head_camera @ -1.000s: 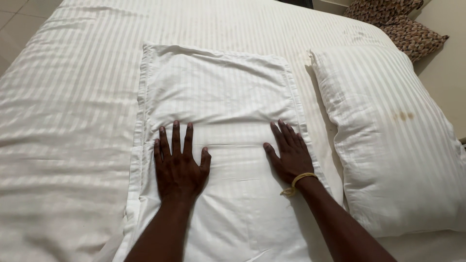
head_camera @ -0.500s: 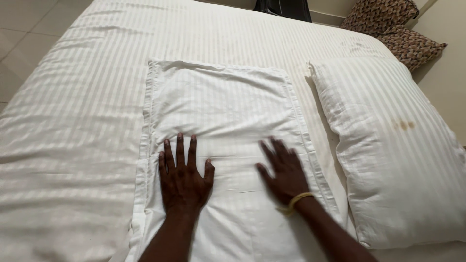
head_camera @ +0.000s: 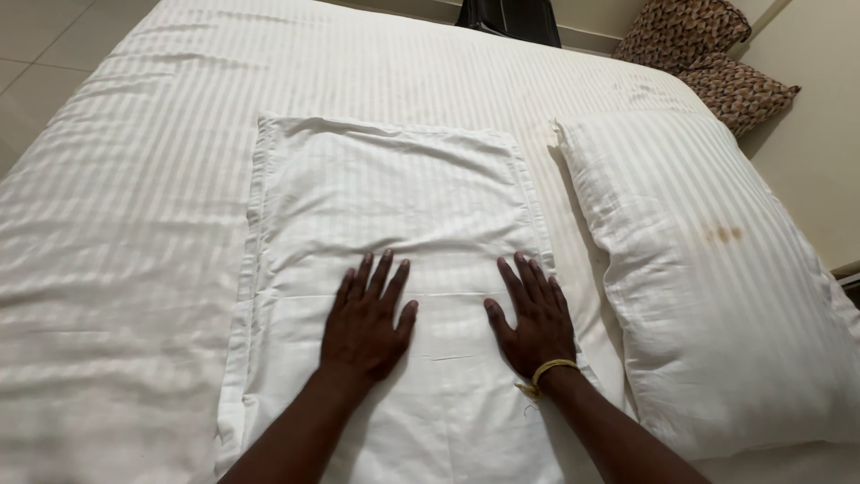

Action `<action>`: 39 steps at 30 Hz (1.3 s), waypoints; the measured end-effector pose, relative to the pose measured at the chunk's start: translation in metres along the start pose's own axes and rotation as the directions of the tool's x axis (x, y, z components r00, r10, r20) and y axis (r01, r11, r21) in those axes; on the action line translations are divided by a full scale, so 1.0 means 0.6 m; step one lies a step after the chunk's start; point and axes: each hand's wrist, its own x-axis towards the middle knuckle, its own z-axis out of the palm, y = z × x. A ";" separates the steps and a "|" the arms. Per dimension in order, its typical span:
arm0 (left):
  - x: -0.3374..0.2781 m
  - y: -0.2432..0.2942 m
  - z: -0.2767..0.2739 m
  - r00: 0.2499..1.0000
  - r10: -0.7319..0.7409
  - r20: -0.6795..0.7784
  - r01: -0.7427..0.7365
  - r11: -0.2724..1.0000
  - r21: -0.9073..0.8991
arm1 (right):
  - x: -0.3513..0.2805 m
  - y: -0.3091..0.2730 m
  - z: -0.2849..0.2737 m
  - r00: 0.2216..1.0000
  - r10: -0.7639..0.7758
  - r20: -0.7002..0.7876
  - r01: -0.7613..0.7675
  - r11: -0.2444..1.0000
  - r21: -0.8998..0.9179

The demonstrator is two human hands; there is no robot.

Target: The person smooths a white pillow on a bed, then unfolds and smooths a white pillowcase on the bed surface. The pillow is moved aside while the pillowcase is adjusted and flattened by hand.

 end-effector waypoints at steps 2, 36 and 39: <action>0.004 -0.001 -0.001 0.997 -0.078 0.010 0.078 0.993 -0.083 | 0.000 0.000 0.000 1.000 0.002 0.001 -0.002 1.000 -0.006; 0.092 -0.252 -0.046 0.566 -0.812 -0.145 0.794 0.584 -0.167 | 0.002 -0.003 -0.001 1.000 -0.002 0.000 0.002 1.000 0.000; 0.099 -0.258 -0.055 0.482 -0.870 -0.101 0.825 0.490 -0.281 | 0.003 -0.001 0.000 1.000 0.000 0.005 0.000 1.000 -0.012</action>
